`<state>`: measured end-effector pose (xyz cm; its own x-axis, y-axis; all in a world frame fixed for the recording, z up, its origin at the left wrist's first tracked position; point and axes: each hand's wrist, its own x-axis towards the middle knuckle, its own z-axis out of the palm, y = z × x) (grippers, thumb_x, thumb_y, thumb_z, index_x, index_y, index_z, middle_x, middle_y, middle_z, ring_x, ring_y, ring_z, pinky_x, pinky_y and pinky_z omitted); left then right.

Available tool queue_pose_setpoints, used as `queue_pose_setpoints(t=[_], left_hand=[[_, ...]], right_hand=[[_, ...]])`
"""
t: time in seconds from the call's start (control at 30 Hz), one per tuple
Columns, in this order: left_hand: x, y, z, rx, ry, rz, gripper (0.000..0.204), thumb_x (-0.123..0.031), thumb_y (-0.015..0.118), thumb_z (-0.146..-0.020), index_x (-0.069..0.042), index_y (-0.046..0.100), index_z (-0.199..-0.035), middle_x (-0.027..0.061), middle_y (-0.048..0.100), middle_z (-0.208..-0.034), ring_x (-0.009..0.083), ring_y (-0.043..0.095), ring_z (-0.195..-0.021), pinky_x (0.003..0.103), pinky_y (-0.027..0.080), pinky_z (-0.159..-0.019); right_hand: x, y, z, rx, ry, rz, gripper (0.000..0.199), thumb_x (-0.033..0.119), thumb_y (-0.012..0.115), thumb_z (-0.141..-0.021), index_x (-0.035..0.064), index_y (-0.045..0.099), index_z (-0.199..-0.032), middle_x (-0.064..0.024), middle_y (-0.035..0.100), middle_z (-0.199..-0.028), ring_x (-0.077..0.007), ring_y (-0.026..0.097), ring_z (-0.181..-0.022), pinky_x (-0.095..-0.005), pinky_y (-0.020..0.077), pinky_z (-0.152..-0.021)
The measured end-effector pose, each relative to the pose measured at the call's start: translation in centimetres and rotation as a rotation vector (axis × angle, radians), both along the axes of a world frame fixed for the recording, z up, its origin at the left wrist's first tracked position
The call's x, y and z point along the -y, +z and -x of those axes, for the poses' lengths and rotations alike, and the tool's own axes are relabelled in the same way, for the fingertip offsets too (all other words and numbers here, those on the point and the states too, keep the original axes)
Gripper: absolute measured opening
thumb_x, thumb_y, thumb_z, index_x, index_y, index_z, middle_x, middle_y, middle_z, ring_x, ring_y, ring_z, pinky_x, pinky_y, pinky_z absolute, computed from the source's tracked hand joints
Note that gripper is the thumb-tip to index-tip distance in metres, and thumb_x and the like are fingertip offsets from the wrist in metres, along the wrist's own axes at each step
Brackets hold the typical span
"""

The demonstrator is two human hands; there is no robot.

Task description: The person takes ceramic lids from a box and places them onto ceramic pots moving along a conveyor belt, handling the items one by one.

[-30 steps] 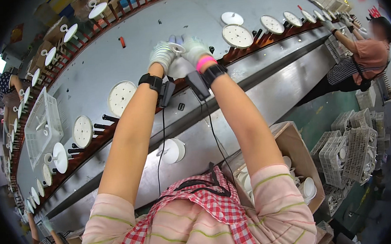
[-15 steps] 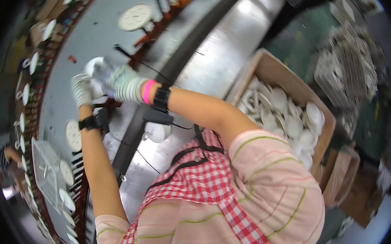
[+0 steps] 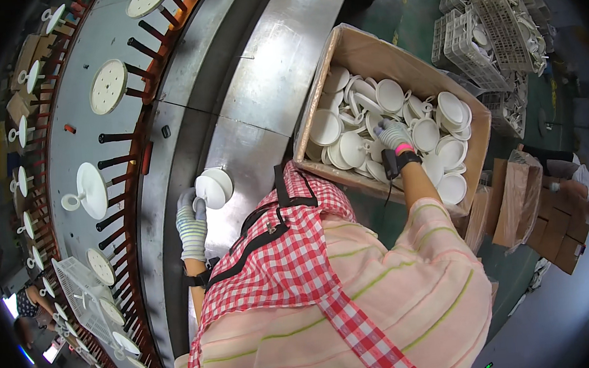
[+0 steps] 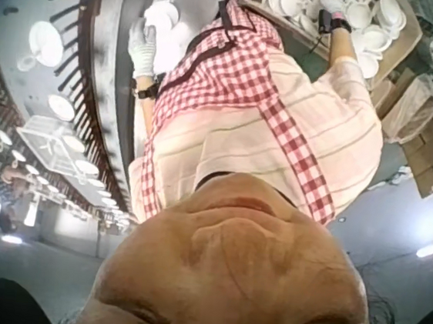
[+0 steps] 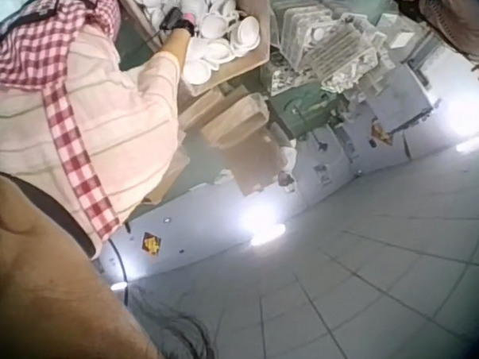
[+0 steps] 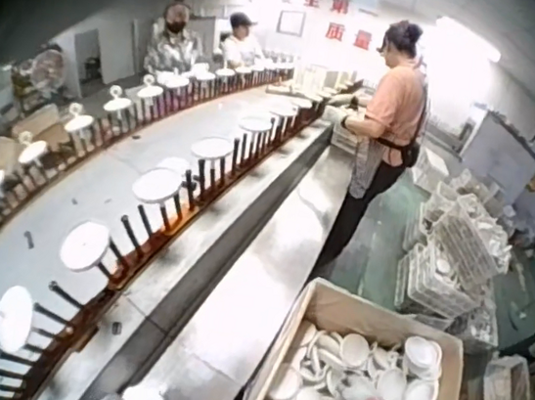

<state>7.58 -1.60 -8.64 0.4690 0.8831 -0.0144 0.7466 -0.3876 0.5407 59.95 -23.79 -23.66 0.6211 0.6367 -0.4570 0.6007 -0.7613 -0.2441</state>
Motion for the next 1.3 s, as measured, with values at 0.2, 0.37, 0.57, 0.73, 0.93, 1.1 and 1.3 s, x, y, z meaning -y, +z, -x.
queue_pose_setpoints(t=[0.2,0.37,0.57,0.73,0.93,1.1,1.3], left_hand=[[-0.4,0.8,-0.3,-0.019,0.002,0.165,0.026,-0.019,0.054,-0.084,-0.005,0.056,-0.106,0.0179,0.059,-0.103,0.0341,0.059,-0.091,0.04,0.046,-0.081],[1.2,1.4,1.7,-0.089,0.107,0.248,0.024,-0.022,0.054,-0.084,-0.007,0.06,-0.101,0.0179,0.061,-0.103,0.0342,0.059,-0.094,0.041,0.047,-0.082],[2.7,0.3,2.1,-0.102,0.117,0.197,0.024,-0.023,0.054,-0.084,-0.007,0.062,-0.1,0.0172,0.061,-0.105,0.0346,0.059,-0.093,0.042,0.047,-0.082],[2.8,1.1,0.8,-0.068,0.131,0.239,0.026,-0.026,0.052,-0.084,-0.008,0.062,-0.1,0.0177,0.061,-0.103,0.035,0.059,-0.092,0.042,0.046,-0.083],[4.2,-0.2,1.9,-0.007,0.2,0.207,0.026,-0.025,0.052,-0.085,-0.006,0.062,-0.1,0.0166,0.061,-0.103,0.0344,0.059,-0.093,0.04,0.046,-0.082],[2.9,0.6,1.4,0.017,0.147,0.234,0.029,-0.028,0.05,-0.086,-0.006,0.062,-0.1,0.0159,0.061,-0.104,0.0343,0.058,-0.093,0.041,0.045,-0.083],[-2.8,7.0,-2.5,0.281,-0.122,0.132,0.027,-0.022,0.049,-0.087,-0.003,0.059,-0.104,0.0191,0.06,-0.101,0.0345,0.057,-0.096,0.039,0.045,-0.083]], right_hand=[[2.3,-4.9,3.7,-0.112,0.159,0.237,0.052,0.045,0.059,-0.075,0.0036,0.059,-0.107,-0.0214,0.058,-0.111,-0.0375,0.052,-0.107,-0.0421,0.0367,-0.096],[-2.3,4.4,2.5,-0.391,-0.099,0.105,0.031,0.032,0.056,-0.081,0.0026,0.062,-0.086,-0.0174,0.063,-0.081,-0.027,0.062,-0.077,-0.0375,0.0484,-0.068],[-15.6,21.6,2.6,0.097,0.219,-0.675,0.024,0.029,0.056,-0.085,0.005,0.06,-0.09,-0.0189,0.062,-0.079,-0.0336,0.06,-0.075,-0.0414,0.0453,-0.065],[-28.3,29.9,4.4,0.204,0.435,-0.799,0.024,0.03,0.051,-0.088,0.0094,0.057,-0.097,-0.0183,0.062,-0.083,-0.0393,0.058,-0.081,-0.0443,0.0443,-0.069],[-42.6,32.8,10.9,0.16,0.435,-1.164,0.029,0.03,0.051,-0.089,0.0034,0.06,-0.097,-0.0174,0.064,-0.081,-0.0312,0.062,-0.075,-0.0372,0.0472,-0.068],[-49.6,28.5,13.7,0.168,0.409,-1.156,0.029,0.032,0.053,-0.087,0.0064,0.061,-0.098,-0.0171,0.064,-0.08,-0.0336,0.061,-0.076,-0.0397,0.0468,-0.07],[-48.1,27.5,17.4,0.204,0.629,-1.109,0.027,0.027,0.053,-0.085,0.0096,0.058,-0.106,-0.0216,0.062,-0.085,-0.0402,0.06,-0.08,-0.0456,0.047,-0.071]])
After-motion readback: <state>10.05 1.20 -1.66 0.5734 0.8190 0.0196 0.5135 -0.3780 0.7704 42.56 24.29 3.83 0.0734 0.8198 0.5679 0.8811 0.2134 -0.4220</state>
